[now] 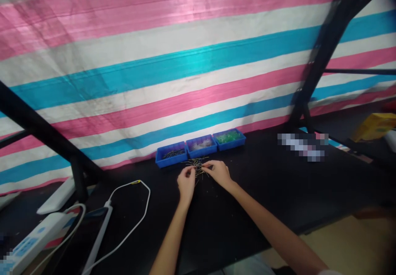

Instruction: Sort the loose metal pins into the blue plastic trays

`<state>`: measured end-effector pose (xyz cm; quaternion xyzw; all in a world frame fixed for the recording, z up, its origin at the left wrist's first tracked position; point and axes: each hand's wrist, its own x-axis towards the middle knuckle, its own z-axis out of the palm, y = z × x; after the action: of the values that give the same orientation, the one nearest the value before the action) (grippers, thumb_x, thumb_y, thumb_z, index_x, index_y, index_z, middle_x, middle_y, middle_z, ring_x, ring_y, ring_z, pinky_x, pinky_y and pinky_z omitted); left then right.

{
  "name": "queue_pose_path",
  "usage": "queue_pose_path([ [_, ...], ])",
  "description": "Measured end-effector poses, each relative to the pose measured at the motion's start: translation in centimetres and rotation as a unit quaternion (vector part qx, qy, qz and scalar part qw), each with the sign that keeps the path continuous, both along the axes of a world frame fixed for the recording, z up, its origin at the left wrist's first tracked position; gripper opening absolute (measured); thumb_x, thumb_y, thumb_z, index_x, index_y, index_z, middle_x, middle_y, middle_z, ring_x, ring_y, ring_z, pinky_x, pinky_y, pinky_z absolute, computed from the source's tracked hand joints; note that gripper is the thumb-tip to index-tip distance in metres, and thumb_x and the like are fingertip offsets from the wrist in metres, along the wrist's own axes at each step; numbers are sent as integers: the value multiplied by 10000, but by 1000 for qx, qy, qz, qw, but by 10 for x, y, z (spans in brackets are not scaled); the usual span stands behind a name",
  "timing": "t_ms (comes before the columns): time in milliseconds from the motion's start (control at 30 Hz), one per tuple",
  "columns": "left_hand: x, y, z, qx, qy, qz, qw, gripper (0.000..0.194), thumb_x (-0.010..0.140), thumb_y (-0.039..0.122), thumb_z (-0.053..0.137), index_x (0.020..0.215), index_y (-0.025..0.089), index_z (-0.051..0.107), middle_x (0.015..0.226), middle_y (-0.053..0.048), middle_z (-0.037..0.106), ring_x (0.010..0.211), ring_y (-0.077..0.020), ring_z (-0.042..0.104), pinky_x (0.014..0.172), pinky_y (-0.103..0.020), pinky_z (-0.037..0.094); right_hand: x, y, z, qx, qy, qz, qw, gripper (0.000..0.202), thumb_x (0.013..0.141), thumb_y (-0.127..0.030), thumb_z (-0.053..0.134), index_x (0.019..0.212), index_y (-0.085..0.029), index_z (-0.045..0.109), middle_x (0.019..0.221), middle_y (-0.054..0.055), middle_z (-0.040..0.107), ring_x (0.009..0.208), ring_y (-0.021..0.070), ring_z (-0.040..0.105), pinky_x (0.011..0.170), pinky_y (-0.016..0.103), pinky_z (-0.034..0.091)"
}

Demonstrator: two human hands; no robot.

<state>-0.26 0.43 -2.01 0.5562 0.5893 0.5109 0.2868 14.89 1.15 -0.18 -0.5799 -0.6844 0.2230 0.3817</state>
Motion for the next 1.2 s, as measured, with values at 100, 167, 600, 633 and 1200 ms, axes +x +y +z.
queue_pose_path([
  [100,1,0,-2,9,-6,-10,1000,300,745,353,498,893,157,669,798,-62,657,655,-141,566,595,-233,432,0,3,-1,-5,31,0,999,218,715,-415,592,826,-262,702,794,-7,702,618,140,591,521,219,375],
  [167,2,0,-2,17,-8,-12,1000,286,743,336,506,893,155,669,814,-64,661,685,-145,578,639,-240,443,0,5,-3,-7,51,5,999,246,701,-423,599,832,-244,705,773,5,702,574,132,574,485,213,358],
  [600,5,-2,3,20,11,-31,999,295,731,328,553,931,147,671,833,-71,664,636,-123,560,633,-240,440,-5,12,-10,-42,266,67,961,345,654,-375,635,884,-123,691,794,95,688,460,95,509,434,217,407],
  [633,5,-2,3,26,6,-33,999,297,726,341,561,920,148,676,833,-72,664,635,-123,558,628,-239,438,-6,12,-8,-52,289,76,953,361,646,-379,642,892,-119,687,794,97,685,461,93,506,433,218,409],
  [1200,7,-9,23,-104,-161,-78,978,432,624,480,647,824,99,685,479,30,437,400,-32,312,385,-180,208,-7,4,5,-135,344,99,924,424,645,-406,651,990,-158,660,813,69,651,485,55,419,391,174,285],
])
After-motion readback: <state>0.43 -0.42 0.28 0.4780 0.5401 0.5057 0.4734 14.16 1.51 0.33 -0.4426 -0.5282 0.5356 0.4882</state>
